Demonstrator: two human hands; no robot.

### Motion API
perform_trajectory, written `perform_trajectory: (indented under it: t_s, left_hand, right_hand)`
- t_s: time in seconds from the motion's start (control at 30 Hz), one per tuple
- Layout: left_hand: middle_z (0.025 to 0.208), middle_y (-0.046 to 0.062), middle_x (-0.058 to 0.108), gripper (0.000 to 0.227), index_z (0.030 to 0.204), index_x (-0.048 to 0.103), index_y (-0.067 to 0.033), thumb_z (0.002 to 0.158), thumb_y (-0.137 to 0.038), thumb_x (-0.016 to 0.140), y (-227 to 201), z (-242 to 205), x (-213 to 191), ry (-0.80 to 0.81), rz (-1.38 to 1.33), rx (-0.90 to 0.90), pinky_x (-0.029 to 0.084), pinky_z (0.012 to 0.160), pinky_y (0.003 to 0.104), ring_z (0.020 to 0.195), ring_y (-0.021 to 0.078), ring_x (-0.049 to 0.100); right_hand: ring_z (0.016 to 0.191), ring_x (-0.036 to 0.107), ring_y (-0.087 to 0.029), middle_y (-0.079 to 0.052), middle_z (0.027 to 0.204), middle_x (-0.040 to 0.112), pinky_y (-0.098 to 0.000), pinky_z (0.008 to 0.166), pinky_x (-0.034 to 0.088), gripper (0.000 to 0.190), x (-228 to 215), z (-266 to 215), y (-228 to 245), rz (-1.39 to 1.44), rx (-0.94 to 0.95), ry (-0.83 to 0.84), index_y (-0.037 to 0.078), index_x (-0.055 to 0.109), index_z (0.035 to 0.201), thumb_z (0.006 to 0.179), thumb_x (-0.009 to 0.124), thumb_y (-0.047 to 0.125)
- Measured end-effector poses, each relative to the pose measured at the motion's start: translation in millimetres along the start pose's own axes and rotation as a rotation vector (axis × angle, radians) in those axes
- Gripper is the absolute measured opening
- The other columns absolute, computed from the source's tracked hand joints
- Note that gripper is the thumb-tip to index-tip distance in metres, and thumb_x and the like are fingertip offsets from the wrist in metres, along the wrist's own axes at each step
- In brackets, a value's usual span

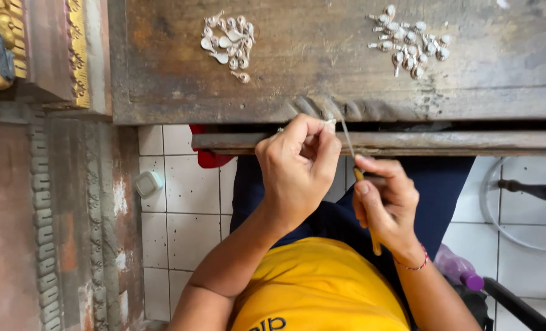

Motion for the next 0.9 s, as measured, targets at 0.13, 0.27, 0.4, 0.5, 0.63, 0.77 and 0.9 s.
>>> perform_trajectory:
  t_s: [0.13,0.27,0.4,0.5,0.63,0.77,0.9]
  left_hand:
    - [0.044,-0.003,0.051,0.019,0.066,0.058,-0.0102,0.083,-0.002,0.063,-1.5,0.6,1.8,-0.013,0.017,0.002,0.048,0.046,0.027,0.04,0.0201,0.058]
    - [0.044,-0.004,0.051,0.02,0.066,0.057,-0.0119,0.082,-0.003,0.065,0.8,-0.2,3.6,-0.02,0.035,-0.008,0.05,0.047,0.025,0.041,0.0182,0.058]
    - [0.044,-0.001,0.052,0.02,0.066,0.057,-0.0113,0.082,-0.003,0.064,-4.0,2.3,0.9,0.035,0.048,0.009,0.05,0.046,0.03,0.043,0.0244,0.059]
    - [0.044,0.0,0.052,0.019,0.066,0.057,-0.0104,0.082,-0.003,0.064,-3.3,5.1,0.8,0.053,0.054,0.015,0.049,0.046,0.029,0.042,0.0234,0.058]
    - [0.043,0.0,0.049,0.02,0.064,0.054,-0.0097,0.082,-0.003,0.062,-6.2,6.8,-2.2,0.067,0.046,0.009,0.047,0.045,0.028,0.039,0.0217,0.056]
    - [0.047,0.0,0.046,0.02,0.069,0.051,-0.0094,0.085,-0.003,0.061,-6.4,8.5,-2.8,0.131,0.067,-0.002,0.043,0.047,0.032,0.04,0.021,0.048]
    - [0.052,0.001,0.043,0.019,0.075,0.048,-0.0092,0.09,-0.005,0.058,-4.9,7.5,-4.3,0.22,0.097,0.007,0.039,0.051,0.036,0.043,0.0199,0.041]
  right_hand:
    - [0.027,0.05,-0.009,-0.006,0.042,0.054,-0.0175,0.032,0.04,0.033,-0.8,-11.6,-20.2,0.136,0.083,-0.015,-0.01,0.056,0.13,0.099,0.05,0.0]
    - [0.027,0.049,-0.009,-0.005,0.042,0.052,-0.0165,0.034,0.039,0.032,0.7,-14.5,-24.5,0.225,0.127,-0.036,-0.01,0.056,0.13,0.099,0.051,0.0]
    - [0.032,0.053,-0.012,-0.005,0.042,0.057,-0.0213,0.038,0.04,0.029,6.4,22.7,18.2,-0.308,-0.072,-0.012,-0.006,0.069,0.121,0.093,0.065,-0.002]
    - [0.032,0.05,-0.017,-0.006,0.043,0.053,-0.0257,0.039,0.04,0.029,9.9,49.9,41.6,-0.444,-0.064,0.091,-0.002,0.07,0.124,0.095,0.065,-0.001]
    - [0.032,0.042,-0.01,0.0,0.041,0.051,-0.0223,0.039,0.04,0.03,0.0,36.8,39.7,-0.357,0.011,0.073,0.0,0.068,0.124,0.096,0.06,-0.002]
    - [0.031,0.041,-0.007,0.002,0.041,0.045,-0.0178,0.036,0.035,0.029,-9.7,12.7,33.7,-0.162,0.229,0.042,-0.003,0.063,0.124,0.097,0.055,0.001]
    - [0.049,0.031,-0.001,0.007,0.056,0.043,-0.0193,0.047,0.027,0.028,-2.7,19.5,33.8,-0.343,0.226,0.068,0.003,0.066,0.127,0.099,0.062,0.003]
Point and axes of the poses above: each hand's wrist, its own z-axis towards the middle knuckle, its own x-axis out of the palm, y = z × x, the point moved 2 cm from there along z, towards the middle knuckle
